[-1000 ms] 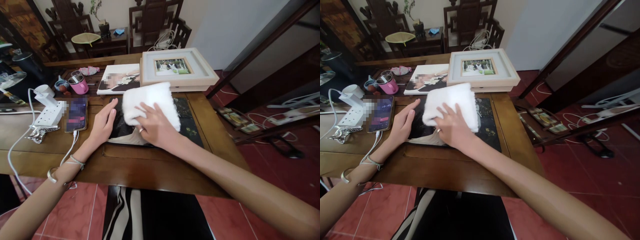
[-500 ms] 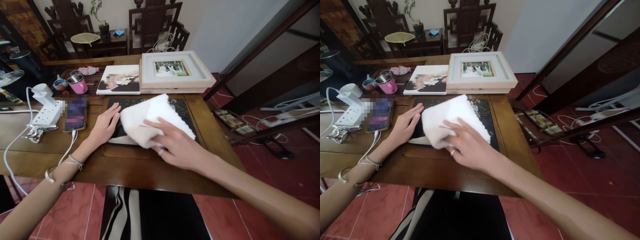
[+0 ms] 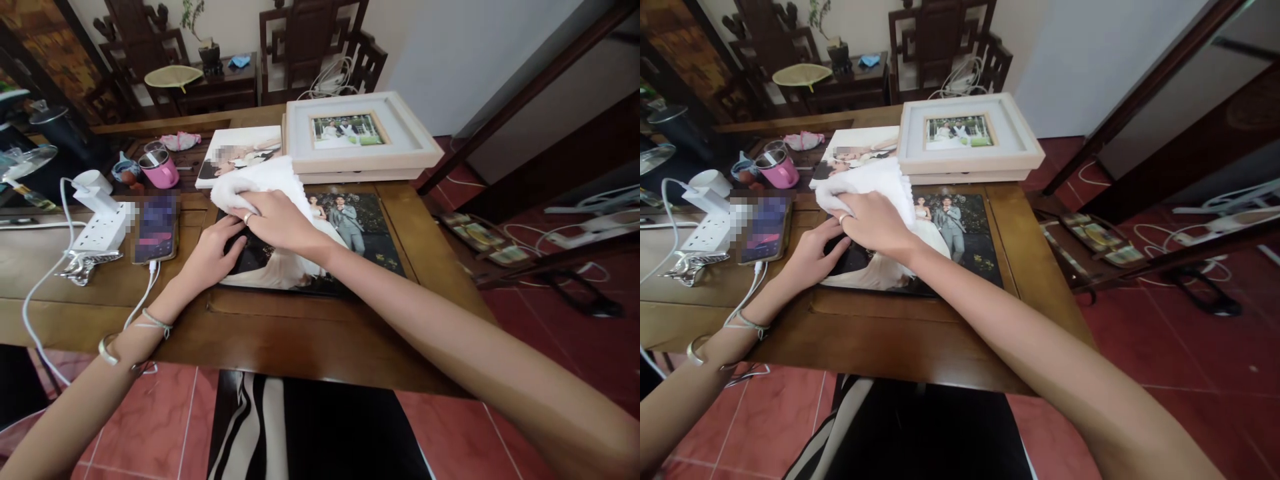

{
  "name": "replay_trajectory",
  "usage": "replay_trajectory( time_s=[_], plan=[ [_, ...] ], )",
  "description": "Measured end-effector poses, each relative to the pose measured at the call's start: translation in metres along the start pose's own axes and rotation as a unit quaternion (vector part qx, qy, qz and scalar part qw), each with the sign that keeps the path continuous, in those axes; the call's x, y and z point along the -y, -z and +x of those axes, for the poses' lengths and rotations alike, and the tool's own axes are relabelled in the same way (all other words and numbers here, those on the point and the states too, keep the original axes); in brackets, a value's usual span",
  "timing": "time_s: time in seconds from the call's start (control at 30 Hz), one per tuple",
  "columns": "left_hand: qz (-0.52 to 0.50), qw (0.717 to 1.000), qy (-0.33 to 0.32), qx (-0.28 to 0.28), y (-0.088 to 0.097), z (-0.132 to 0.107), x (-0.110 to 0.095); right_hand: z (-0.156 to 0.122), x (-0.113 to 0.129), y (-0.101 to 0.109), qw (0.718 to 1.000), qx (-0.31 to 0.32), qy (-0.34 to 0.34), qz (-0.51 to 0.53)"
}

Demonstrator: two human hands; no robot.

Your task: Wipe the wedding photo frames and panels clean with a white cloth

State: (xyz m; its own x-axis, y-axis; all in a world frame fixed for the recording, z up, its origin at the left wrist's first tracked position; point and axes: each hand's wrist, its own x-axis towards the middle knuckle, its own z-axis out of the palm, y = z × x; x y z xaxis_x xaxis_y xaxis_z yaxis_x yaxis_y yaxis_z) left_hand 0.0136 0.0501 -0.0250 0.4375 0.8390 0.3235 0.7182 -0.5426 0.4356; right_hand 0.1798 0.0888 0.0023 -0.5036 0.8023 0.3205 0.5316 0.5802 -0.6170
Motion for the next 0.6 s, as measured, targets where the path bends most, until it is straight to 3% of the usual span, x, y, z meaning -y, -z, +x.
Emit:
replay_trajectory(
  time_s=[0.17, 0.37, 0.5, 0.6],
  plan=[
    [0.008, 1.0, 0.018, -0.006, 0.007, -0.009, 0.007, -0.012, 0.001, 0.012, 1.0, 0.006, -0.023, -0.018],
    [0.007, 1.0, 0.015, -0.008, 0.026, -0.031, 0.015, -0.06, -0.012, 0.05, 0.991, -0.02, -0.081, -0.108],
    [-0.001, 1.0, 0.017, -0.017, 0.016, -0.029, 0.02, -0.094, -0.042, 0.066, 0.983, -0.018, -0.084, -0.162],
    [0.005, 1.0, 0.014, -0.02, 0.007, -0.019, 0.026, -0.12, -0.047, 0.061, 0.979, -0.003, -0.027, -0.202]
  ],
)
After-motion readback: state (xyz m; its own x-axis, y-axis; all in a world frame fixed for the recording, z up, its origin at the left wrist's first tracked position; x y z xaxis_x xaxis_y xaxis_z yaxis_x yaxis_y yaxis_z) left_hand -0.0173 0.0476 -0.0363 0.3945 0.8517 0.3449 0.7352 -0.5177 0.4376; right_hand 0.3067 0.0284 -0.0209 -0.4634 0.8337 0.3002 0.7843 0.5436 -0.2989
